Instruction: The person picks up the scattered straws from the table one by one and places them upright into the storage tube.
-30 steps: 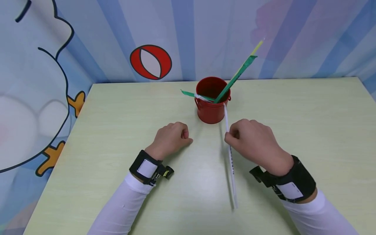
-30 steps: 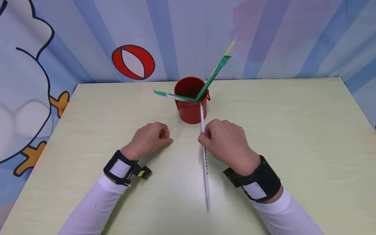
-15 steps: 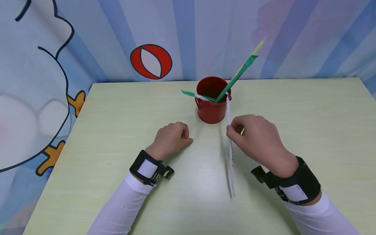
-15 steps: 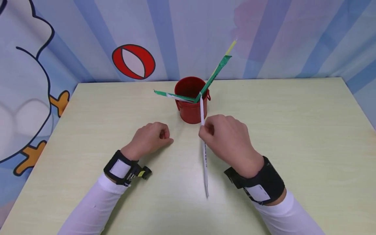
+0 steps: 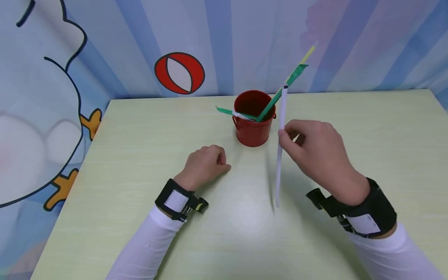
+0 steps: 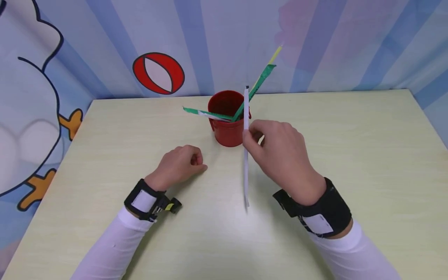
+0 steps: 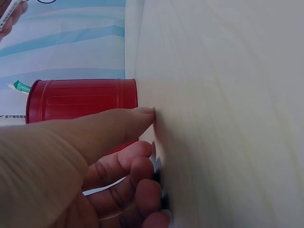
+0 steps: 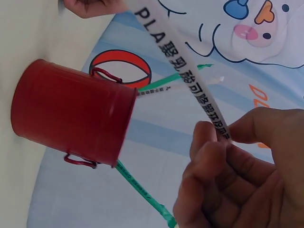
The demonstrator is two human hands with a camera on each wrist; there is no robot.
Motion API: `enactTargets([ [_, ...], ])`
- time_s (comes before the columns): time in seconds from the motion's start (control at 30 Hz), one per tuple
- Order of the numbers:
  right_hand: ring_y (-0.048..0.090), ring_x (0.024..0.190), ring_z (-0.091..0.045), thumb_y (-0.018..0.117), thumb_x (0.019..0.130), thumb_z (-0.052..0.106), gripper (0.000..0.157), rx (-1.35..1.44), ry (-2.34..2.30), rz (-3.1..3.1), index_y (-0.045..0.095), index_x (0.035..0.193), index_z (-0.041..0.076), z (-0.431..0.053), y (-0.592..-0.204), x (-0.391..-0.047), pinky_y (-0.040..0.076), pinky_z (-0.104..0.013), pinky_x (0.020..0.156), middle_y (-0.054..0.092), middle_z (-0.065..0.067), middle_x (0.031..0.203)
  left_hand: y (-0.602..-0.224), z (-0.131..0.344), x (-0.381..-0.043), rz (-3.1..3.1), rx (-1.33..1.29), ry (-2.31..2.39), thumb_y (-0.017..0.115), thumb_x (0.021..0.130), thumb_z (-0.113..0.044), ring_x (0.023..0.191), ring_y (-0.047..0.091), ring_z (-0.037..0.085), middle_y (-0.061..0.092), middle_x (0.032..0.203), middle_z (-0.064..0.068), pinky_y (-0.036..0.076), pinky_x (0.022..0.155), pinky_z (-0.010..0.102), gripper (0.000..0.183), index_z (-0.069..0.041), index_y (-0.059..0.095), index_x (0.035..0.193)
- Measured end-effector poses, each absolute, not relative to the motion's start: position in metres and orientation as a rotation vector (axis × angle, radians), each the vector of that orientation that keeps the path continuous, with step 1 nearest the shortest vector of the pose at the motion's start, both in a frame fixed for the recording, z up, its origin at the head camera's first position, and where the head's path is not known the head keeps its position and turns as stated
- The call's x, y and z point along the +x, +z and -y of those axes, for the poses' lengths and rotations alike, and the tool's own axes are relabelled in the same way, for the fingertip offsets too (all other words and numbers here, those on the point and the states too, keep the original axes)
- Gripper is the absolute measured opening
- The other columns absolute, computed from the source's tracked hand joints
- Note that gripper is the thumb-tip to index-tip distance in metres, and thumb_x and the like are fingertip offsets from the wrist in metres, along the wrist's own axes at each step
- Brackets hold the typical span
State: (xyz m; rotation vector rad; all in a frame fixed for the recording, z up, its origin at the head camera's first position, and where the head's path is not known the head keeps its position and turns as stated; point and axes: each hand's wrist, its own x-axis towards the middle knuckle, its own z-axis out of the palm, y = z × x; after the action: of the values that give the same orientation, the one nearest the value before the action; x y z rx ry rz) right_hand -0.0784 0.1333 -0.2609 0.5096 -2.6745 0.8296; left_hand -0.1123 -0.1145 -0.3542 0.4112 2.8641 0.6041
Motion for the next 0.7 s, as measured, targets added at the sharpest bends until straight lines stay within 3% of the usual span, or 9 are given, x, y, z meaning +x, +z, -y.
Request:
enactTargets([
  [0.3,0.047,0.048,-0.005,0.054,0.09,0.02,0.021,0.492,0.85,2.444,0.071,0.085,0.009,-0.139,-0.236,-0.08,0.037,-0.029,0.052,0.063,0.001,0.065,-0.354,0.115,-0.111,-2.862,0.42,0.609,0.068,0.081,-0.031,0.063,0.052,0.013,0.054,0.065,-0.003,0.039,0.054,0.029,0.02,-0.017,0.058,0.07],
  [0.57,0.046,0.06,0.014,0.054,0.089,0.019,0.026,0.467,0.893,2.221,0.072,0.086,0.0,-0.144,-0.22,-0.089,0.038,-0.013,0.061,0.068,-0.009,0.073,-0.354,0.115,-0.11,-2.868,0.423,0.605,0.068,0.081,-0.03,0.062,0.051,0.014,0.054,0.064,-0.002,0.038,0.054,0.029,0.02,-0.017,0.058,0.07],
  [0.7,0.048,0.063,0.013,0.054,0.089,0.018,0.028,0.443,0.938,2.097,0.071,0.084,-0.003,-0.144,-0.214,-0.094,0.039,-0.013,0.065,0.068,-0.011,0.074,-0.354,0.115,-0.111,-2.87,0.429,0.611,0.068,0.081,-0.03,0.062,0.051,0.013,0.054,0.064,-0.003,0.038,0.054,0.029,0.02,-0.017,0.058,0.07],
])
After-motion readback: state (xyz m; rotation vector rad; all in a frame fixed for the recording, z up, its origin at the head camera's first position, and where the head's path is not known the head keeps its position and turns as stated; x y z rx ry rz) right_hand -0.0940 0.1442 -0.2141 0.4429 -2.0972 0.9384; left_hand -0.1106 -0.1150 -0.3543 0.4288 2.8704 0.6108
